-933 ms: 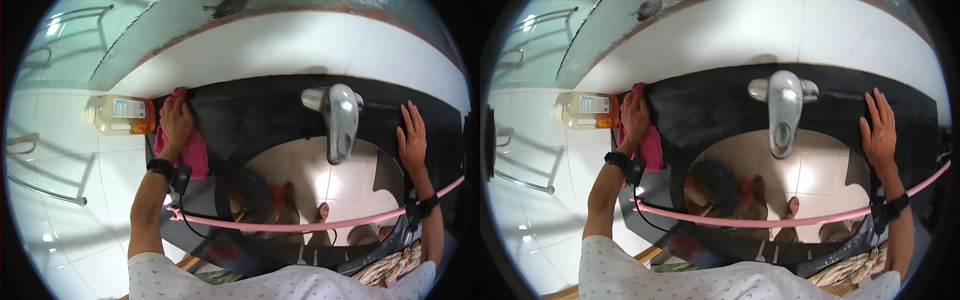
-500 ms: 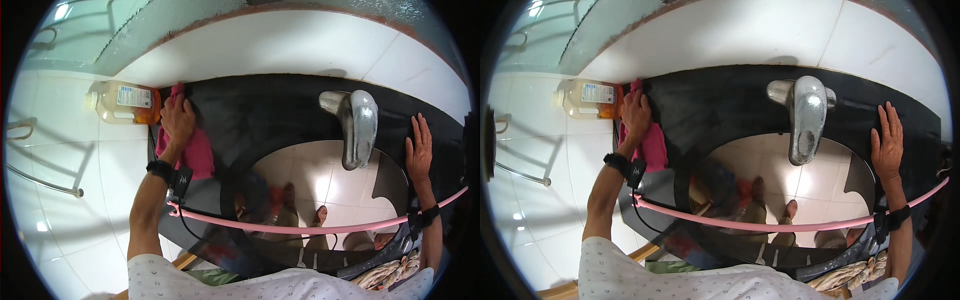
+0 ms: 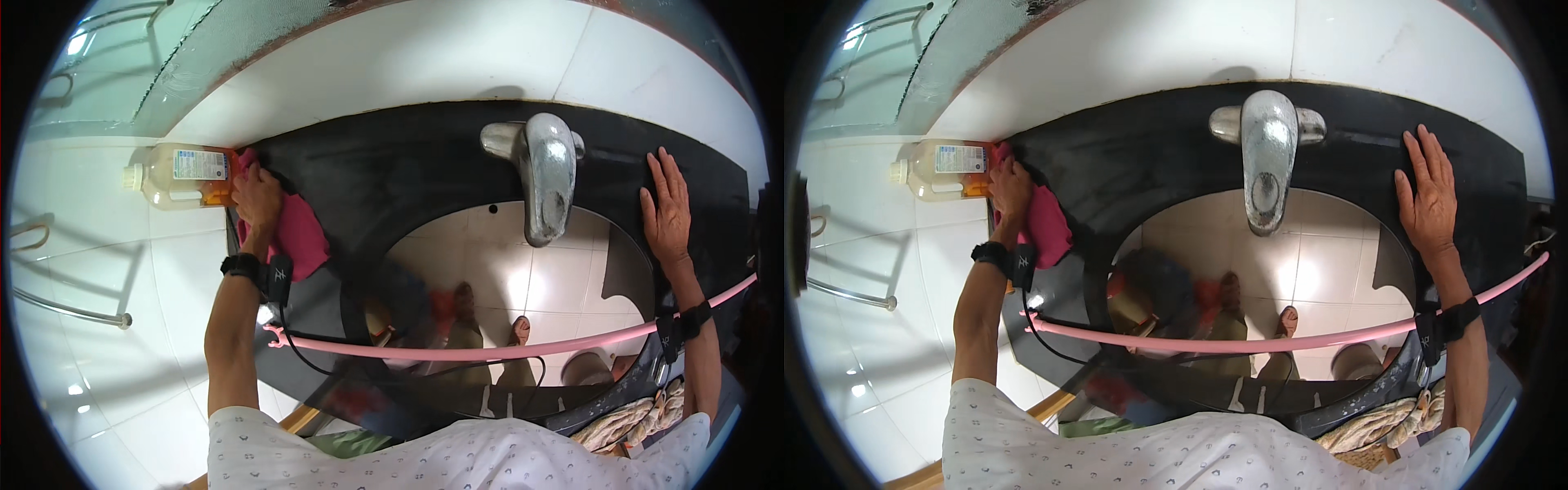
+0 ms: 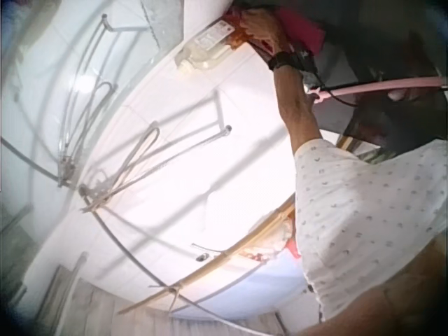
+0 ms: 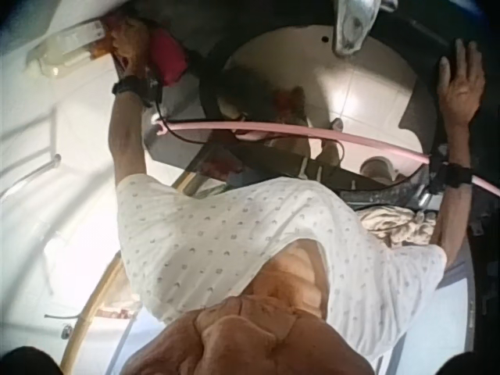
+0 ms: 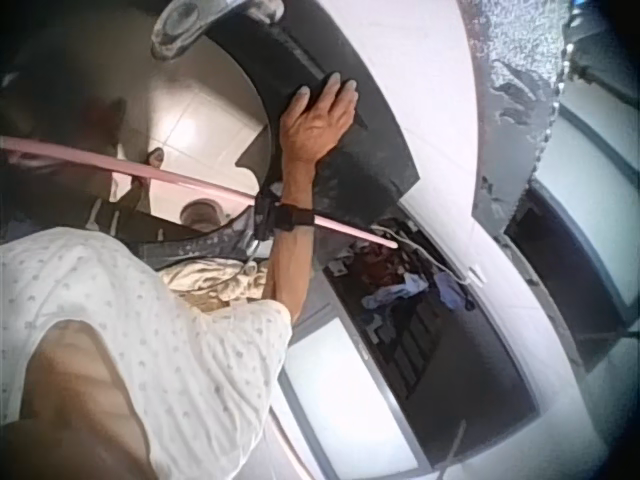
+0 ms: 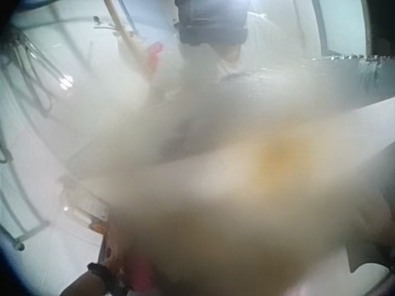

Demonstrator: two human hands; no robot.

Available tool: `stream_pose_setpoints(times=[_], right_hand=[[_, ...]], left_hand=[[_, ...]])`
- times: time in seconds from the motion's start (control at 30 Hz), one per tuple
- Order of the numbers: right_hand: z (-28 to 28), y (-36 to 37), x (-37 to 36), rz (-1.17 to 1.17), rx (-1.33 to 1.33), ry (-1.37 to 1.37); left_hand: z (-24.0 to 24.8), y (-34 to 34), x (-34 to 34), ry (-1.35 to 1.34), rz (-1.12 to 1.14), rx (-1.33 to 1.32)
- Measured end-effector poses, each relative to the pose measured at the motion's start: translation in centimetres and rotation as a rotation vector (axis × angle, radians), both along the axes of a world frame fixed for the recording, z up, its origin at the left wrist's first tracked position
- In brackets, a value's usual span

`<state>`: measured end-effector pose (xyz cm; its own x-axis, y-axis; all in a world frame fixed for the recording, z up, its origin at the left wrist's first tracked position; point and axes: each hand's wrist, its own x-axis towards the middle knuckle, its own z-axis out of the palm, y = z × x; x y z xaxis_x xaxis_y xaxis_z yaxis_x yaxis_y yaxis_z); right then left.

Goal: The recorder wipes down a black bathroom countertop and the faucet with a pink cloth.

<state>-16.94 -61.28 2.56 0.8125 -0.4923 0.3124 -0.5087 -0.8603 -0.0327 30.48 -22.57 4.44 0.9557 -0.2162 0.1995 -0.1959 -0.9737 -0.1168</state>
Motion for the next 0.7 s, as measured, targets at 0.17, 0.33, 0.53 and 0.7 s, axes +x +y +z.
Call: stream_pose_setpoints(times=[0.17,0.33,0.53,0.7], right_hand=[[0.4,-0.2,-0.2,-0.039,-0.041,0.031],[-0.1,-0.2,0.0,-0.044,-0.039,0.046],[-0.7,-0.6,-1.1,-0.025,-0.008,0.015],[-0.5,-0.2,0.0,-0.011,-0.015,-0.003]], left_hand=[[-0.8,-1.0,-7.3,-0.073,-0.462,-0.13],[1.4,-5.0,-15.3,0.064,-0.966,-0.182],[0.3,-1.6,-11.9,0.063,-1.061,-0.148],[0.6,-0.7,-4.9,-0.106,-0.731,-0.147]])
